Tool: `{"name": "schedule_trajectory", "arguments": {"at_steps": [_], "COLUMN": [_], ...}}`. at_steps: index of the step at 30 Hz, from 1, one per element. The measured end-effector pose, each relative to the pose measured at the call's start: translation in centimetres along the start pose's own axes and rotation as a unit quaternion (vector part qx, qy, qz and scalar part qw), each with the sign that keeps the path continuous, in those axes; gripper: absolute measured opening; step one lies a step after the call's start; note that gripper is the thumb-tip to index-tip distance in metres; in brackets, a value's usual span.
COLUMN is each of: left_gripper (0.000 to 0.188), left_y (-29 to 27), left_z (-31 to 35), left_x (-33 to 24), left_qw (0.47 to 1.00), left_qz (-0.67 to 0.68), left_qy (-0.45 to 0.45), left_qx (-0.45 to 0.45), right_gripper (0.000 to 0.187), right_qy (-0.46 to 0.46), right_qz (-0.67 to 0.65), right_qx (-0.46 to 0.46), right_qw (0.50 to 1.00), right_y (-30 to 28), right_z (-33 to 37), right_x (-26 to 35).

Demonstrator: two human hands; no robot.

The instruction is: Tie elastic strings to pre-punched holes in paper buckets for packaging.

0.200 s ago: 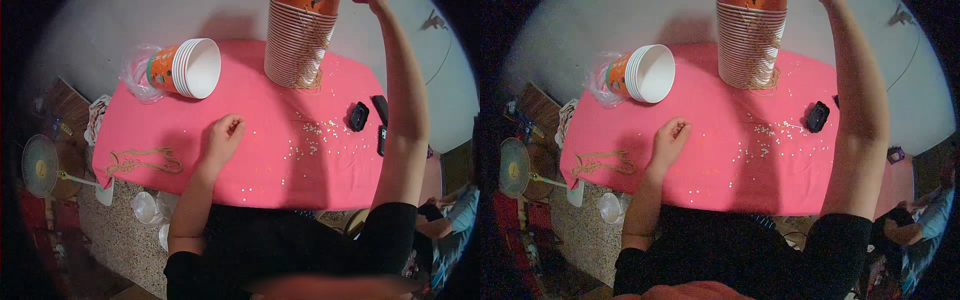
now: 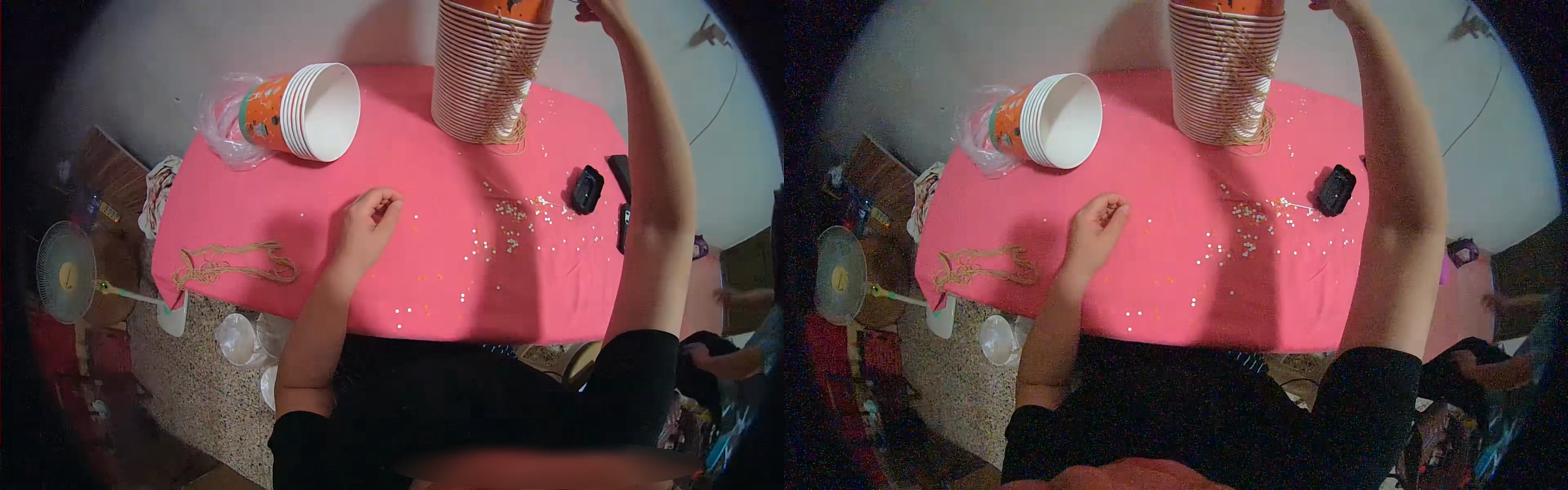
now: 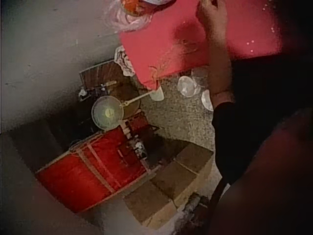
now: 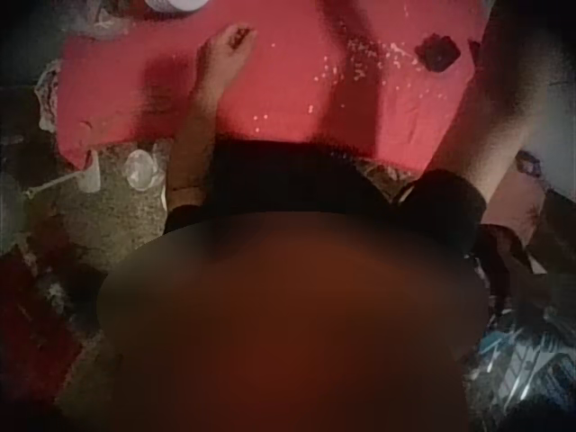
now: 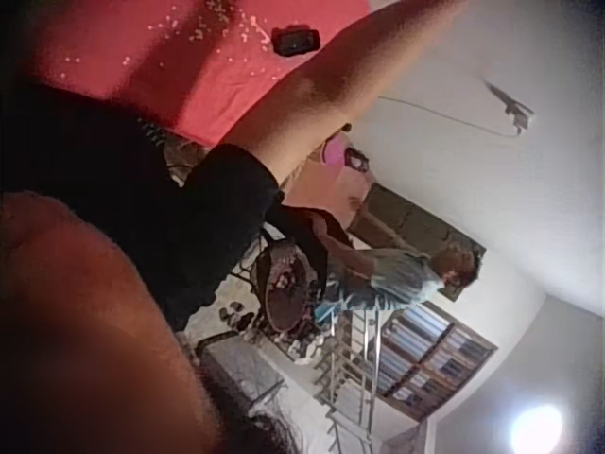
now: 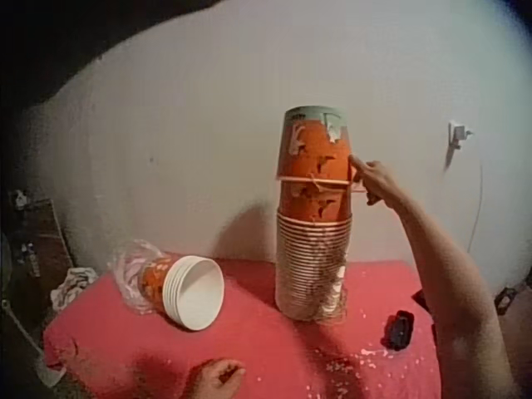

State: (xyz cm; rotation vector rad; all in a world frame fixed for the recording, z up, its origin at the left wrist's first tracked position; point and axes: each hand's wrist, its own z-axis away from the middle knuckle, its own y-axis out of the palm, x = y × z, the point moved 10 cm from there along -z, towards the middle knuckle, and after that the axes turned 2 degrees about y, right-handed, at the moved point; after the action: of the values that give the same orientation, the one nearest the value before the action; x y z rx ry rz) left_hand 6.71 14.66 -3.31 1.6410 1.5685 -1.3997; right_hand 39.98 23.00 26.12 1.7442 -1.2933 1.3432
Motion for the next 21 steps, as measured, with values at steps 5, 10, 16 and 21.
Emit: {"name": "schedule_trajectory", "arguments": {"at_steps": [5,10,16,21], "left_gripper": [0.01,0.011,0.01,0.01], "left_y": [-0.1,1.2,0.1,0.2], "left_z": [-0.2,-0.8,0.0,-0.1], "left_x": [0.2,-0.4,-0.1,0.1], "left_qw": [1.0,0.999,0.999,0.999], "left_qz": [0.011,-0.006,-0.031,-0.032], "left_qy": [0.005,0.035,0.008,-0.001], "left_qx": [0.0,0.024,0.009,0.013], "right_gripper": [0.068,0.063,0.066,0.063], "right_qy": [0.112,-0.123,-0.2,-0.208], "right_qz": [0.386,0.534,0.591,0.604], "right_qx": [-0.405,-0.465,-0.42,-0.364], "right_qw": [0.821,0.695,0.659,0.678], "right_y": [-7.4,-8.5,3.5,4.7], "right_z": [3.5,4.6,2.5,0.5], "right_x": [-0.7,4.5,7.6,7.3]}}
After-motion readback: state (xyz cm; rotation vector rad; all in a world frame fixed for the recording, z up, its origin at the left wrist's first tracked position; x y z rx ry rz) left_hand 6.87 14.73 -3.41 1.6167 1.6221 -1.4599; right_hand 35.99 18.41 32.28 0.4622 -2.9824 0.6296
